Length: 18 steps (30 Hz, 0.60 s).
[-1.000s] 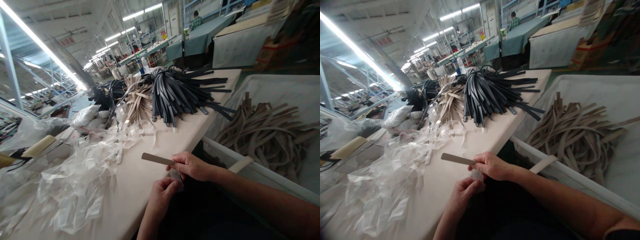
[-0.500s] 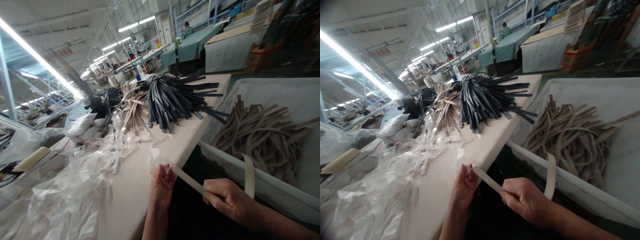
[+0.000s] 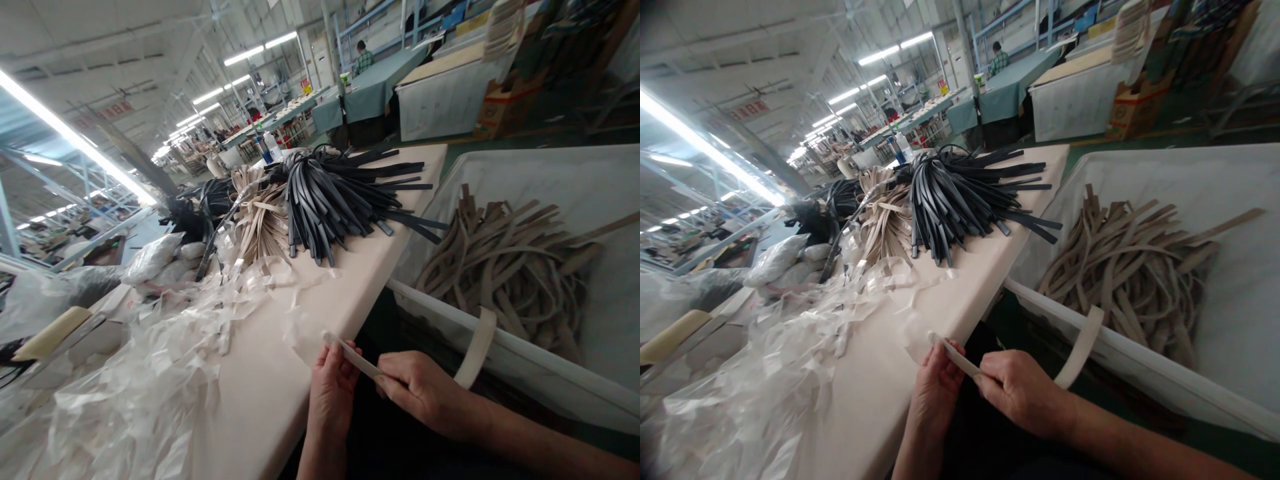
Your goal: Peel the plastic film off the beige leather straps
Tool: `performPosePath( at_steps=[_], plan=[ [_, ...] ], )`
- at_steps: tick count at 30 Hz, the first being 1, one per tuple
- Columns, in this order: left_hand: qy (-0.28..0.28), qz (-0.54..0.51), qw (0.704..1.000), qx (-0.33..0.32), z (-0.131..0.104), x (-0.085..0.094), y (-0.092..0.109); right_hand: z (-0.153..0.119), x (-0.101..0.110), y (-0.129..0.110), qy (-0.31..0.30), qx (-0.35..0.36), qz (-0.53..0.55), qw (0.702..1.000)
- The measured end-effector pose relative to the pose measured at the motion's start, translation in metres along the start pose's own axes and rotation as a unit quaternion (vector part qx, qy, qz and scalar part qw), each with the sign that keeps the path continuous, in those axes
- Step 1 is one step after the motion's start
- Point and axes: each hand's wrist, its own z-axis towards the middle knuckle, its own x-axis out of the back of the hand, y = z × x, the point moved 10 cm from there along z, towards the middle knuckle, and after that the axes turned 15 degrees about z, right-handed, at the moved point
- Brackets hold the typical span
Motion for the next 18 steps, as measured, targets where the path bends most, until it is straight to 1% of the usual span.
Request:
performPosePath(
  at_steps=[2,3,4,6,8,9,10,12,14,16,17,18],
  plan=[
    [-0.013,0.015,1.000,-0.003,-0.008,0.003,-0.008,0.000,-0.005,-0.001,-0.029,-0.002,0.031,0.999],
    [-0.009,0.016,1.000,-0.006,-0.012,0.009,-0.010,-0.004,-0.008,0.001,-0.051,-0.002,0.038,0.998],
    [0.008,0.011,1.000,-0.010,-0.016,0.019,-0.012,-0.009,-0.011,0.005,-0.076,-0.004,0.037,0.996],
    [0.066,-0.011,0.998,-0.015,-0.024,0.045,-0.017,-0.025,-0.017,0.019,-0.123,-0.011,0.017,0.992],
    [0.115,-0.029,0.993,-0.010,-0.031,0.069,-0.026,-0.040,-0.021,0.037,-0.146,-0.021,-0.003,0.989],
    [0.124,-0.030,0.992,-0.003,-0.034,0.076,-0.032,-0.045,-0.024,0.045,-0.150,-0.024,-0.007,0.988],
    [0.122,-0.022,0.992,0.003,-0.036,0.078,-0.040,-0.046,-0.028,0.051,-0.151,-0.024,-0.008,0.988],
    [0.090,0.017,0.996,0.008,-0.039,0.072,-0.054,-0.041,-0.038,0.050,-0.152,-0.011,-0.008,0.988],
    [0.041,0.064,0.997,-0.006,-0.041,0.058,-0.063,-0.030,-0.047,0.038,-0.150,0.012,-0.009,0.989],
    [0.006,0.089,0.996,-0.025,-0.043,0.047,-0.064,-0.023,-0.051,0.026,-0.156,0.022,-0.005,0.988],
    [0.000,0.090,0.995,-0.032,-0.044,0.045,-0.063,-0.024,-0.050,0.023,-0.164,0.020,0.000,0.986],
    [0.006,0.084,0.996,-0.037,-0.045,0.046,-0.061,-0.029,-0.047,0.024,-0.174,0.014,0.004,0.985]
  ],
)
